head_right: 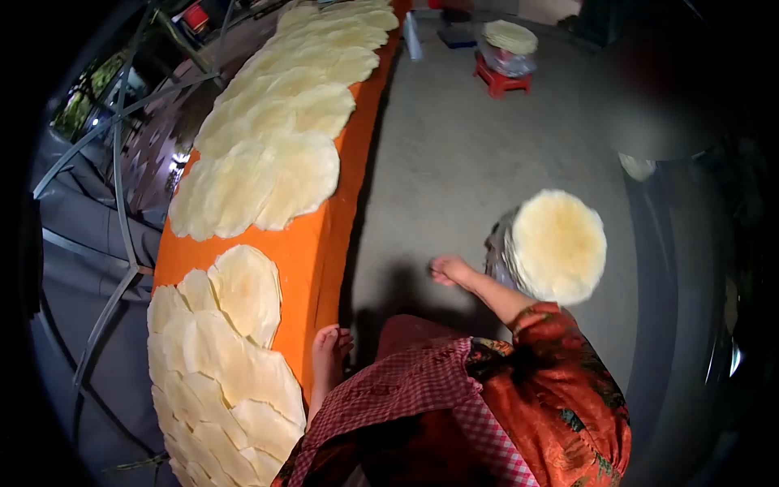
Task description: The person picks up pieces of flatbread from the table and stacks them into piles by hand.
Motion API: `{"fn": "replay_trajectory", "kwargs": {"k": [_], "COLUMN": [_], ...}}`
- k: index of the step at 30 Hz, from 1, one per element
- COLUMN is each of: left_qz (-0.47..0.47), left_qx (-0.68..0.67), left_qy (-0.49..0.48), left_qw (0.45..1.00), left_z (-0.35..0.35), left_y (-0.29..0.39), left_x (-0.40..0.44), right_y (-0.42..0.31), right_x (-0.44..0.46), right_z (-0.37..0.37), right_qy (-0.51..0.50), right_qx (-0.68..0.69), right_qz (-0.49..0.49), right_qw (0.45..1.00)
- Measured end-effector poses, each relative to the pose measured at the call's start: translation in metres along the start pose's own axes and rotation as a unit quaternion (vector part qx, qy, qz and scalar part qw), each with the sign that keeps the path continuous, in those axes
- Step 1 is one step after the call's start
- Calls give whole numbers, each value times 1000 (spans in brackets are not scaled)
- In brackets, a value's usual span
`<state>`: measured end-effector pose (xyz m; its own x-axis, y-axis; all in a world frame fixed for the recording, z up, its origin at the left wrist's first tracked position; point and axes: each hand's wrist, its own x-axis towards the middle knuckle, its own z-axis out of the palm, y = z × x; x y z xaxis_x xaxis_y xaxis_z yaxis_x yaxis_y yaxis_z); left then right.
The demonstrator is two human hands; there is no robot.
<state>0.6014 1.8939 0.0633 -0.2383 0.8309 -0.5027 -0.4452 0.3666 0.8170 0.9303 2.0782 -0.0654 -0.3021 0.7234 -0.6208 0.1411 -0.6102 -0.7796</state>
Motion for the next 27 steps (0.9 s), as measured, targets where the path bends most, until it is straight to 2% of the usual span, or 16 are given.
{"fn": "replay_trajectory", "kwargs": {"k": [2,3,5,7,9,10,11,13,14,16,19,21,22,25,26,27], "left_qz": [22,26,32,31,37,56,79,59,-11,18,89,78,72,134,107,80], "left_qx": [-43,-46,-62,-106,-179,-233,-282,-307,-349,-339,-364,-343,-312,-359,-356,-354], "left_qy": [28,30,41,65,58,105,150,178,227,197,228,284,291,306,352,392], "left_qw": [998,998,997,992,981,965,944,933,909,920,899,892,902,871,859,845], "left_z": [13,18,34,52,54,67,80,67,75,91,94,119,112,145,154,160], "left_y": [13,19,31,51,49,61,74,57,67,83,70,90,73,100,103,108], "left_x": [38,61,111,169,215,232,250,281,289,295,334,335,352,371,376,385], "right_y": [-93,-117,-176,-226,-237,-254,-264,-297,-315,-344,-351,-354,-407,-401,-403,-399], "right_x": [72,126,188,245,282,299,310,309,306,308,365,388,356,387,394,402], "right_z": [23,30,62,94,111,121,127,135,137,142,166,197,201,242,258,270], "right_qy": [-49,-132,-68,38,122,157,99,-139,-185,-274,-326,-354,-373,-343,-390,-384], "right_qx": [-62,-58,-65,-75,-248,-313,-308,-212,-203,-182,-313,-365,-489,-504,-550,-539], "right_qz": [-70,-120,-181,-129,-326,-435,-469,-233,-196,-119,-468,-418,-387,-513,-437,-480], "right_qw": [994,982,979,988,904,830,822,939,941,937,759,753,687,605,595,576]}}
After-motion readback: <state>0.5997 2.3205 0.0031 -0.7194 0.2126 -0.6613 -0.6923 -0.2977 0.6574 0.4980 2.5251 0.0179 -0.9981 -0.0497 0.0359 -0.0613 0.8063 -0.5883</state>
